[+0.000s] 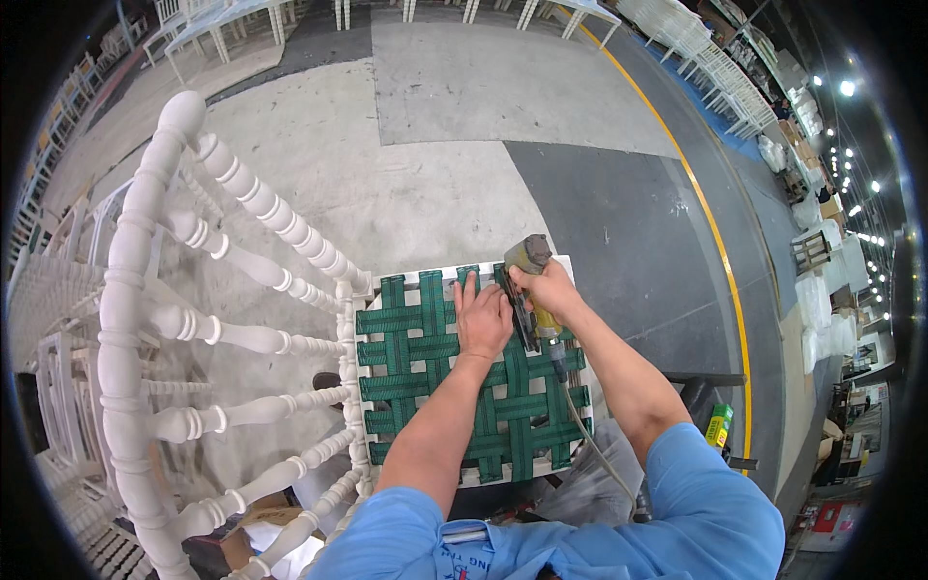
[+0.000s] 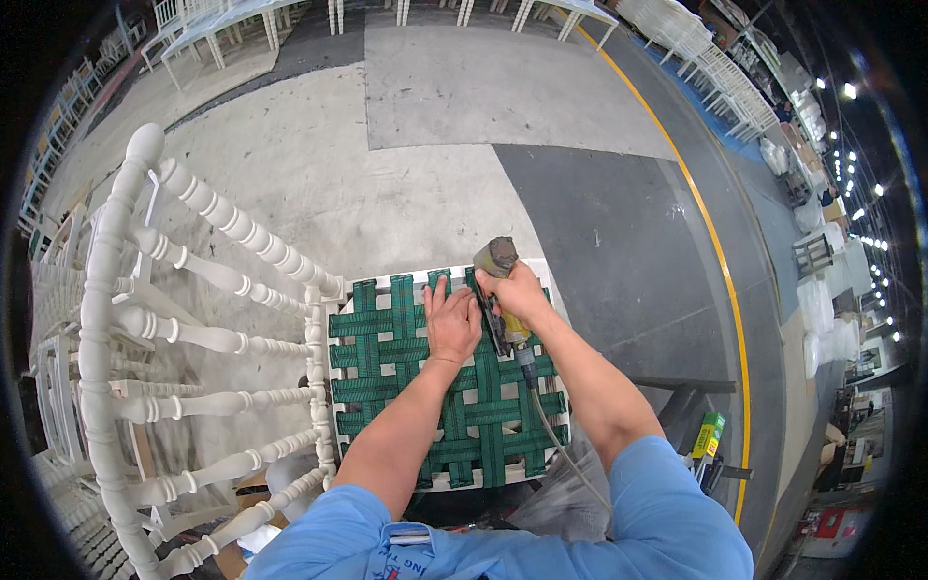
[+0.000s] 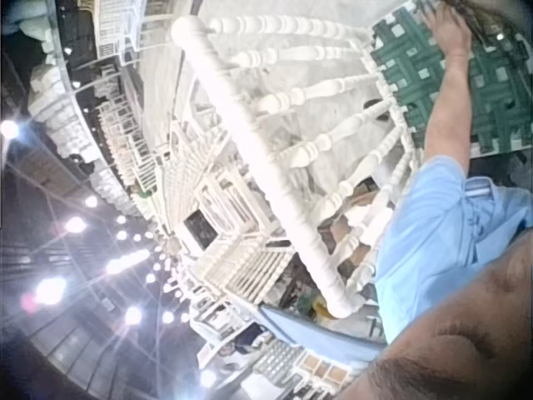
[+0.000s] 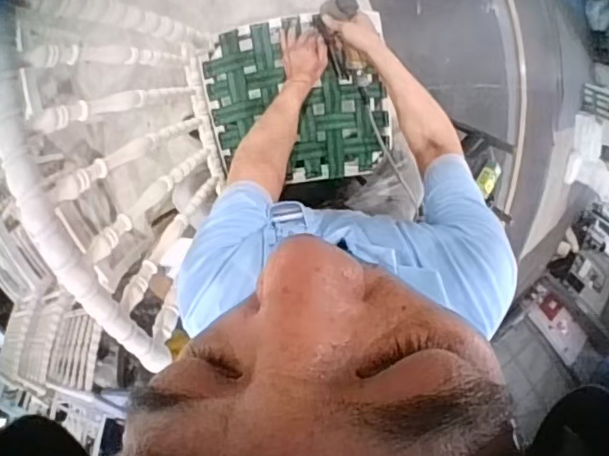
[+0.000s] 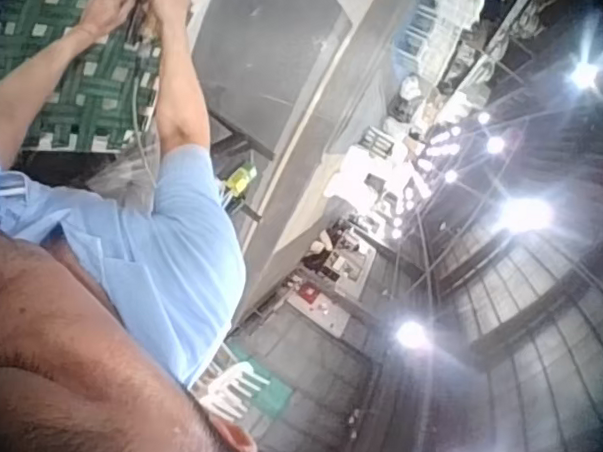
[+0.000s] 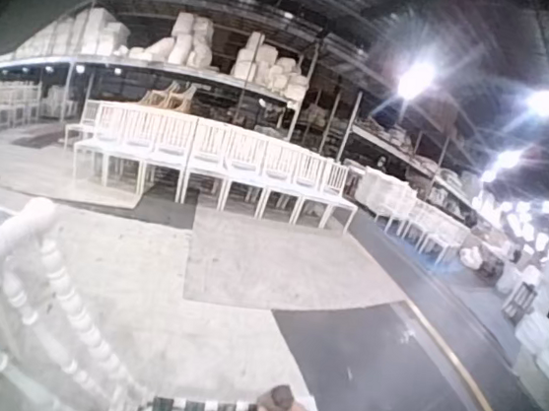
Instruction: The person weaves green plastic strips into the seat of a white wooden chair using a staple gun to secure the strips. They then place a white sheet over the woven seat and staple it in place.
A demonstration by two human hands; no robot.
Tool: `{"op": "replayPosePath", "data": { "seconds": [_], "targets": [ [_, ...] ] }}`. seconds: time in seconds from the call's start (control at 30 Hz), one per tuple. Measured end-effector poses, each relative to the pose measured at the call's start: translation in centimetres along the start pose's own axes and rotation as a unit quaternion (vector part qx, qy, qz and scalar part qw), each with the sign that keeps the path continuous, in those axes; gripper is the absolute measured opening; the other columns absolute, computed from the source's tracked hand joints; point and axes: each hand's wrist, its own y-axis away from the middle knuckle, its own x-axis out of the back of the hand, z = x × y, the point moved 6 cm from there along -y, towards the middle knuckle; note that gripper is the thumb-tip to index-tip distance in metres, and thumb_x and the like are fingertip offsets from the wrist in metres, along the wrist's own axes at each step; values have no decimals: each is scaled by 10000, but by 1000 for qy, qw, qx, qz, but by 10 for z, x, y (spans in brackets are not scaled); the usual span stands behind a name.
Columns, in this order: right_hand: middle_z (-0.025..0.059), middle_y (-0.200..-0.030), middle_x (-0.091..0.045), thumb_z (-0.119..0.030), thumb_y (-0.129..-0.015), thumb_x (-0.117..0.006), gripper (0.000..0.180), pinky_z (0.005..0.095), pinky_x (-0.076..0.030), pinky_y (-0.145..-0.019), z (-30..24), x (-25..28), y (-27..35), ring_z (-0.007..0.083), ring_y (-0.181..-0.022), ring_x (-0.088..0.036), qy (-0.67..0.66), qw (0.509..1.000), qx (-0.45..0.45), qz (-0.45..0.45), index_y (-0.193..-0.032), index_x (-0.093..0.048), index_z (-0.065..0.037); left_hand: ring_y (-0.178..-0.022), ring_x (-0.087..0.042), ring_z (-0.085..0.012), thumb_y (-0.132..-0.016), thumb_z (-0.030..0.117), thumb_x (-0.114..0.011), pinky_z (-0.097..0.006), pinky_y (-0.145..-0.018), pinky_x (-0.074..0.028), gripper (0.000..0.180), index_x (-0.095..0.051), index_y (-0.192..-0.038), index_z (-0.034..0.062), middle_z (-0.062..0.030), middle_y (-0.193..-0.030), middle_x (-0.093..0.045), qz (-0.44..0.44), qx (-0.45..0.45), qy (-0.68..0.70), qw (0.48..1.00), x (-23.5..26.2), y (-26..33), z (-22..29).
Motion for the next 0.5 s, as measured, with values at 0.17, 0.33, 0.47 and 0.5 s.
{"op": "replayPosePath", "data": {
  "seconds": [0.17,0.33,0.47,0.5],
  "targets": [
    [34,-791,-644,-201,-963,-722,182,298,-462,-489,6,10,3,127,-570,-563,5,1000,-4,5,-995,-660,-32,-1395,-469,-400,-975,203,-587,-585,-1231,-234,256,-779,-1023,41,-71,-1183,-731,-5,-1,-4,1000,2,1,3],
    [49,-881,-659,-202,-970,-717,205,297,-489,-515,-1,28,23,139,-619,-586,-10,1000,-17,20,-1056,-660,-25,-1384,-476,-399,-974,218,-583,-583,-1237,-236,272,-774,-1022,30,-69,-1181,-725,-7,-6,-1,1000,1,1,7],
    [46,-956,-662,-246,-967,-742,300,300,-502,-539,-8,84,97,143,-654,-602,-95,992,31,73,-1147,-640,-28,-1365,-494,-421,-999,266,-527,-597,-1229,-246,332,-763,-1053,39,-106,-1187,-721,-8,-23,-45,999,-5,2,2],
    [44,-955,-662,-248,-967,-744,306,300,-502,-543,-13,104,124,141,-655,-603,-93,991,42,82,-1155,-638,-31,-1354,-503,-430,-1004,276,-515,-600,-1225,-253,345,-757,-1064,39,-123,-1201,-718,-4,-34,-74,997,-4,1,-2]
  ]
}}
